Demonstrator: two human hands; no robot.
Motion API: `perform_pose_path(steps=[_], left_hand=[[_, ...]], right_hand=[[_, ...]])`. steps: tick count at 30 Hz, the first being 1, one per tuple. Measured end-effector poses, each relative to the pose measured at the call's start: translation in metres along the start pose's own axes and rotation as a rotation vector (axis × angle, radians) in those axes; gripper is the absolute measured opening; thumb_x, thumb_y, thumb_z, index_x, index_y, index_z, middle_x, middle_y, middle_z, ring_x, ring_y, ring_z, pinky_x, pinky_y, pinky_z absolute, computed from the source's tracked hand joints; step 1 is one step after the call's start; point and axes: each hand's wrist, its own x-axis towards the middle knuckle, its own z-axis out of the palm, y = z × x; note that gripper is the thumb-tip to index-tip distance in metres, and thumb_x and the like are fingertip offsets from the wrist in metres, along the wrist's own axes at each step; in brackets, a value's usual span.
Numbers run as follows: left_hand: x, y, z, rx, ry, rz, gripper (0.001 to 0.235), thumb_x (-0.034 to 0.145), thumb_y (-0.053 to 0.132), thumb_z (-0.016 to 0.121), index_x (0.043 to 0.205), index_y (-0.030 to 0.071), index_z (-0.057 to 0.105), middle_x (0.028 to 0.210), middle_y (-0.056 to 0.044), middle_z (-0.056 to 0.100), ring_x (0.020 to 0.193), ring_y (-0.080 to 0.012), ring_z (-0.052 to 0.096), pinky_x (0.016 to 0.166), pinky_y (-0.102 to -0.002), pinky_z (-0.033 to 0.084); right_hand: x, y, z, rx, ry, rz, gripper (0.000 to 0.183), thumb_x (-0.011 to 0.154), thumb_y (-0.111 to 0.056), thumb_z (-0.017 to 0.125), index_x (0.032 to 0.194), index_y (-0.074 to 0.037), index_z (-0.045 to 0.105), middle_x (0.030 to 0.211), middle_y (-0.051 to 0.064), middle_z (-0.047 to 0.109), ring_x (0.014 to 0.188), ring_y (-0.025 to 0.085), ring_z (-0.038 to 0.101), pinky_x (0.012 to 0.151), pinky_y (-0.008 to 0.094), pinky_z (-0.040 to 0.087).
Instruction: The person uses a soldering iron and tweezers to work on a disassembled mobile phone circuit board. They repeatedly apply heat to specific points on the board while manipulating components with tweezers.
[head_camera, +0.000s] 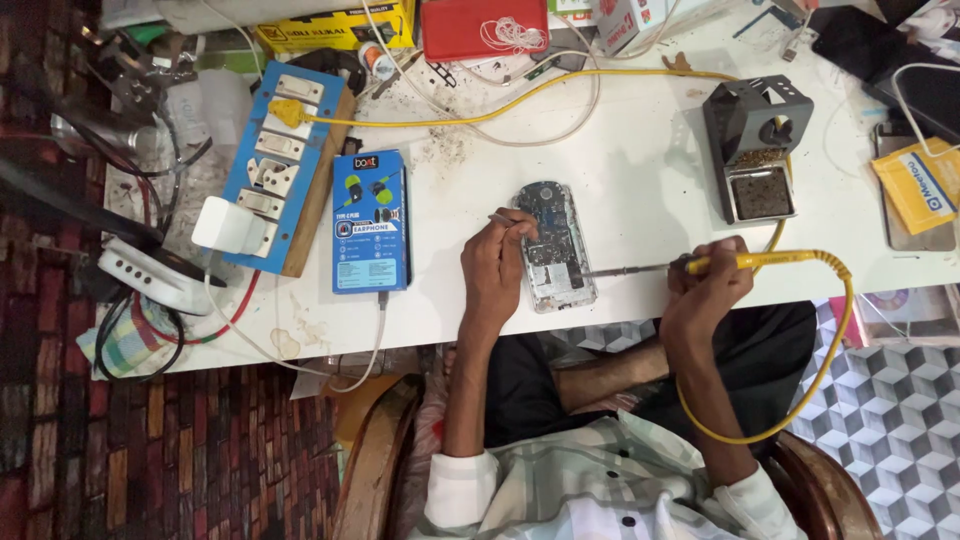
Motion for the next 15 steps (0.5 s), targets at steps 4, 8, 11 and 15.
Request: perform_pose_path(steps=[4, 8, 11, 15], left_hand=[[0.0, 0.0, 0.0, -0.014, 0.031, 0.126, 0.022, 0.109, 0.01, 0.048, 0.101, -0.001, 0.066, 0.093, -0.007, 0.074, 0.073, -0.0131, 0.067, 0.067, -0.027, 0.052], [0.0, 0.002, -0.001, 0.006, 0.022, 0.064, 0.022, 0.108, 0.01, 0.052, 0.098, -0.001, 0.068, 0.091, -0.008, 0.075, 0.069, -0.0144, 0.066, 0.065, -0.028, 0.051], [0.0, 0.003, -0.001, 0.005, 0.015, 0.04, 0.021, 0.107, 0.009, 0.051, 0.1, -0.001, 0.068, 0.089, -0.007, 0.074, 0.068, -0.0149, 0.065, 0.065, -0.028, 0.051], [0.001, 0.001, -0.001, 0.005, 0.018, 0.061, 0.021, 0.107, 0.009, 0.052, 0.098, -0.002, 0.067, 0.092, -0.008, 0.075, 0.072, -0.0153, 0.068, 0.066, -0.029, 0.052]], right_hand=[[-0.002, 0.013, -0.006, -0.007, 0.037, -0.088, 0.02, 0.107, -0.024, 0.053, 0.094, -0.01, 0.046, 0.082, 0.002, 0.05, 0.056, 0.008, 0.042, 0.045, 0.023, 0.031], [0.002, 0.025, -0.018, 0.078, 0.007, -0.114, 0.022, 0.11, -0.025, 0.053, 0.097, -0.008, 0.046, 0.081, 0.002, 0.046, 0.055, 0.008, 0.038, 0.047, 0.023, 0.03], [0.004, 0.031, -0.024, 0.113, -0.023, -0.131, 0.023, 0.112, -0.028, 0.051, 0.1, -0.008, 0.047, 0.081, 0.002, 0.045, 0.056, 0.008, 0.038, 0.049, 0.022, 0.031], [0.003, 0.028, -0.021, 0.053, 0.123, -0.113, 0.019, 0.108, -0.028, 0.053, 0.102, -0.009, 0.049, 0.089, 0.002, 0.053, 0.068, 0.011, 0.051, 0.052, 0.023, 0.041]])
